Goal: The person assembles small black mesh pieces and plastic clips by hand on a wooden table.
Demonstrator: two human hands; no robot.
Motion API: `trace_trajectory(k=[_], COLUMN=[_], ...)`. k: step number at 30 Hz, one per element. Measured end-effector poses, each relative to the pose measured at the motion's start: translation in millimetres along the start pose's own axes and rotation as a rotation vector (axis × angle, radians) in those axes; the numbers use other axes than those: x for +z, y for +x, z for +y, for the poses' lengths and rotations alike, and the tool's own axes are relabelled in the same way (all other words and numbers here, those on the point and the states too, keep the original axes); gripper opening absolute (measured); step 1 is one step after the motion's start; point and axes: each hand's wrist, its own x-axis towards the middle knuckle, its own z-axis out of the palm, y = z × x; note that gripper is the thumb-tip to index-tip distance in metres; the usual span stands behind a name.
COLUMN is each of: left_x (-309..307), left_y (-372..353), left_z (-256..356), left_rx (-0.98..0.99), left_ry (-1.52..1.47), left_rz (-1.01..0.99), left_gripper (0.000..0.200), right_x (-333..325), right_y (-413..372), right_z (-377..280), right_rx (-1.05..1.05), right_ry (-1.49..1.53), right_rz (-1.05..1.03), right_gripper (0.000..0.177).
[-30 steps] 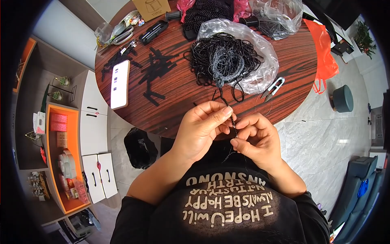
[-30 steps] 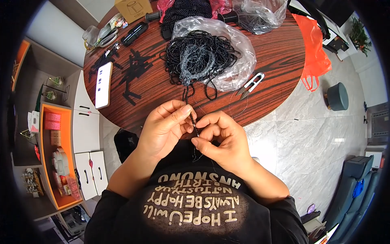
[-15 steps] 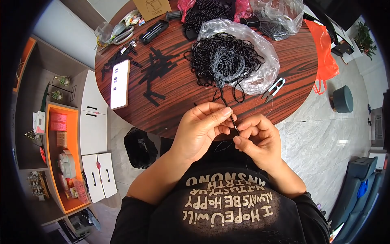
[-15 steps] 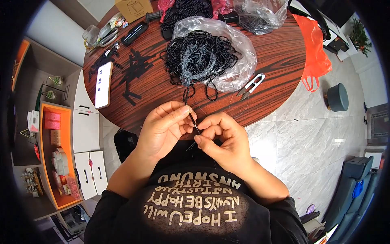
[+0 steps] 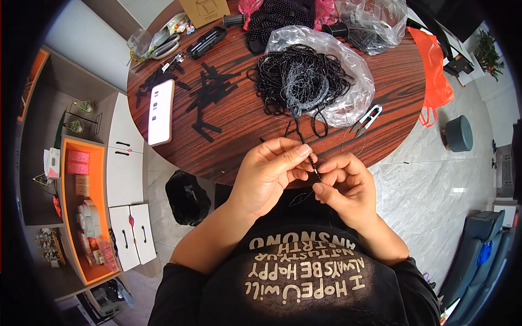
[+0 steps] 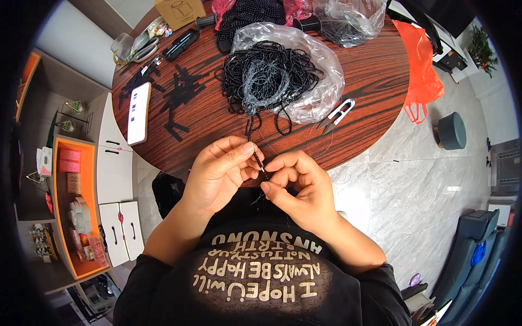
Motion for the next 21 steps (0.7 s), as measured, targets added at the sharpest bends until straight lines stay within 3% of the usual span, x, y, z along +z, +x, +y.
trace_trajectory(k=[21], left_x=[-2.6], left_y=[-1.6], left_z=[0.7], left_rx=[0.001], left_ry=[-0.005], left_rz=[0.003], left_gripper=[0.01], right_x=[0.8], right_y=[1.2], right_z=[-0.5], right_rx=[-0.03], right_ry=[-0.037], right_rz=[-0.028], right_gripper=[0.034])
